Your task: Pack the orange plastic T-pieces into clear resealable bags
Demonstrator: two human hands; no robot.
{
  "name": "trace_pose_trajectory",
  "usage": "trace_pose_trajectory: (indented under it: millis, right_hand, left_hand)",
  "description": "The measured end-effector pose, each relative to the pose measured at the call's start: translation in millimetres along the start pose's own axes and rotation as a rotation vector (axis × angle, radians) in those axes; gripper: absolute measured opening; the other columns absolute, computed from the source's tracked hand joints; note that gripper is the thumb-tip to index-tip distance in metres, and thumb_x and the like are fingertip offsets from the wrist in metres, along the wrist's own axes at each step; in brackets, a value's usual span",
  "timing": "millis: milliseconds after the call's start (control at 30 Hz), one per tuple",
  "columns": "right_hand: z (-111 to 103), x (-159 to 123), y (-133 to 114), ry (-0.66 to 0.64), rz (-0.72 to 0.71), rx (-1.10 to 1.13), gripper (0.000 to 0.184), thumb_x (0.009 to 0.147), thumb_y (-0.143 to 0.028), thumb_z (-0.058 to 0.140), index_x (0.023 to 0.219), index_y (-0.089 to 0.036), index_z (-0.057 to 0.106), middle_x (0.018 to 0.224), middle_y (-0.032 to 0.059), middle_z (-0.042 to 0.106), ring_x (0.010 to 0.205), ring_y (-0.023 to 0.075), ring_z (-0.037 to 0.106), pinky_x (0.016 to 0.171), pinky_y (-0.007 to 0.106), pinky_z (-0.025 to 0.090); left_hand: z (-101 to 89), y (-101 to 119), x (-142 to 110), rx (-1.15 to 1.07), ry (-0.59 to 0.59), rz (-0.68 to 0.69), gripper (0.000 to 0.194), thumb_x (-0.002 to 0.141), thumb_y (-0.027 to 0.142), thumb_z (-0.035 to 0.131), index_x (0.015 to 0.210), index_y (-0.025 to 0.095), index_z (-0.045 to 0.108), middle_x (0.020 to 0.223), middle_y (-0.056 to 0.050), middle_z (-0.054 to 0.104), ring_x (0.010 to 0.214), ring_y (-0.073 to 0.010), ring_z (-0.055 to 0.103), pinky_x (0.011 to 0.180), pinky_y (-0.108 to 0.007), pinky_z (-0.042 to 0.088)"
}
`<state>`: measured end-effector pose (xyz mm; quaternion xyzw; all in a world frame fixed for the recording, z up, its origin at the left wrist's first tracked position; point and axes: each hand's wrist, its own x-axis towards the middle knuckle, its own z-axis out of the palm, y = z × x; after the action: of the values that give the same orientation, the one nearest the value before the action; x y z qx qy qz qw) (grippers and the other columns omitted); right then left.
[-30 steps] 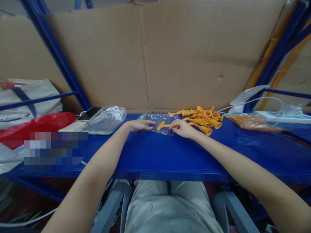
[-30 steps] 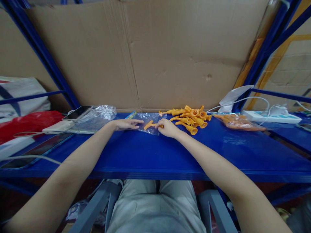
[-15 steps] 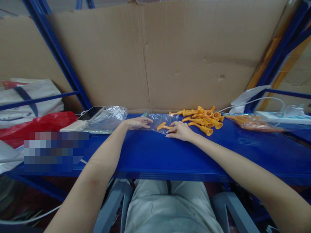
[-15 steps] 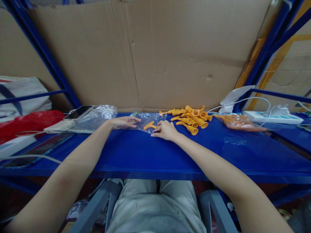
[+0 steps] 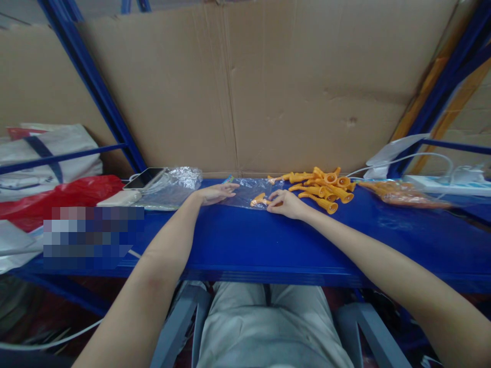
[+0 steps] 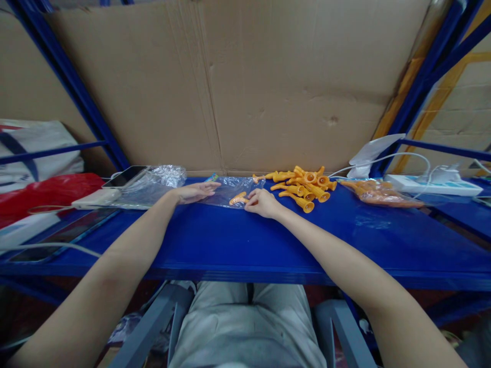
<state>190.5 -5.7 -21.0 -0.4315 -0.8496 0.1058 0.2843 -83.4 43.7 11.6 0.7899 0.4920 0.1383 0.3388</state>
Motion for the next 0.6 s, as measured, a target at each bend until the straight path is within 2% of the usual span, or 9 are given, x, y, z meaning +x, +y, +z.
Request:
trace_pose_trajectory:
  millis: [133,233,367,467,600]
  right_hand:
    - [-3.7,-0.7,1.3,-0.014,-0.010,0.028,0.006,0.074,-0.020,0.070,0.073,-0.020,0.077,0.100,0.0060,0.065,0.088,0.0164,0.062,0.081,0.031,0.048]
    - [-7.3,-0.4,1.2,-0.032,-0.054,0.054,0.006,0.074,-0.021,0.070,0.072,-0.021,0.076,0.099,0.0053,0.065,0.087,0.0157,0.061,0.081,0.031,0.048]
    - [-10.1,-2.0,1.9,-0.060,-0.068,0.074,0.007,0.075,-0.023,0.070,0.071,-0.021,0.075,0.097,0.0059,0.065,0.091,0.0164,0.061,0.085,0.032,0.048]
    - [-14.7,-5.9,2.6,-0.076,-0.070,0.026,0.009,0.076,-0.026,0.070,0.078,-0.020,0.075,0.103,0.0073,0.065,0.096,0.0183,0.061,0.091,0.035,0.046]
    - [-32.3,-12.4,-1.0,-0.111,-0.086,-0.104,0.033,0.075,-0.034,0.069,0.104,-0.019,0.069,0.114,0.0096,0.063,0.106,0.0226,0.059,0.093,0.038,0.045]
  left_hand:
    - [-0.5,0.0,-0.7,-0.002,0.006,-0.012,0.060,0.086,0.046,0.050,0.143,0.033,0.034,0.154,0.000,0.025,0.139,-0.0146,0.027,0.107,-0.027,0.033]
    - [-0.2,0.5,-1.3,-0.057,0.006,-0.001,0.059,0.087,0.042,0.051,0.142,0.032,0.035,0.154,0.000,0.025,0.140,-0.0131,0.026,0.107,-0.024,0.032]
    - [0.4,0.7,-2.4,-0.096,0.028,0.001,0.054,0.090,0.037,0.047,0.142,0.029,0.036,0.151,0.000,0.032,0.136,-0.0125,0.034,0.106,-0.023,0.033]
    - [-0.3,-3.0,-0.3,-0.097,0.102,-0.015,0.050,0.091,0.033,0.045,0.140,0.029,0.041,0.149,0.000,0.037,0.132,-0.0126,0.040,0.105,-0.024,0.036]
    - [-3.0,-13.0,10.4,-0.142,0.276,-0.071,0.050,0.083,0.037,0.056,0.131,0.023,0.052,0.139,-0.005,0.051,0.124,-0.0169,0.050,0.102,-0.027,0.039]
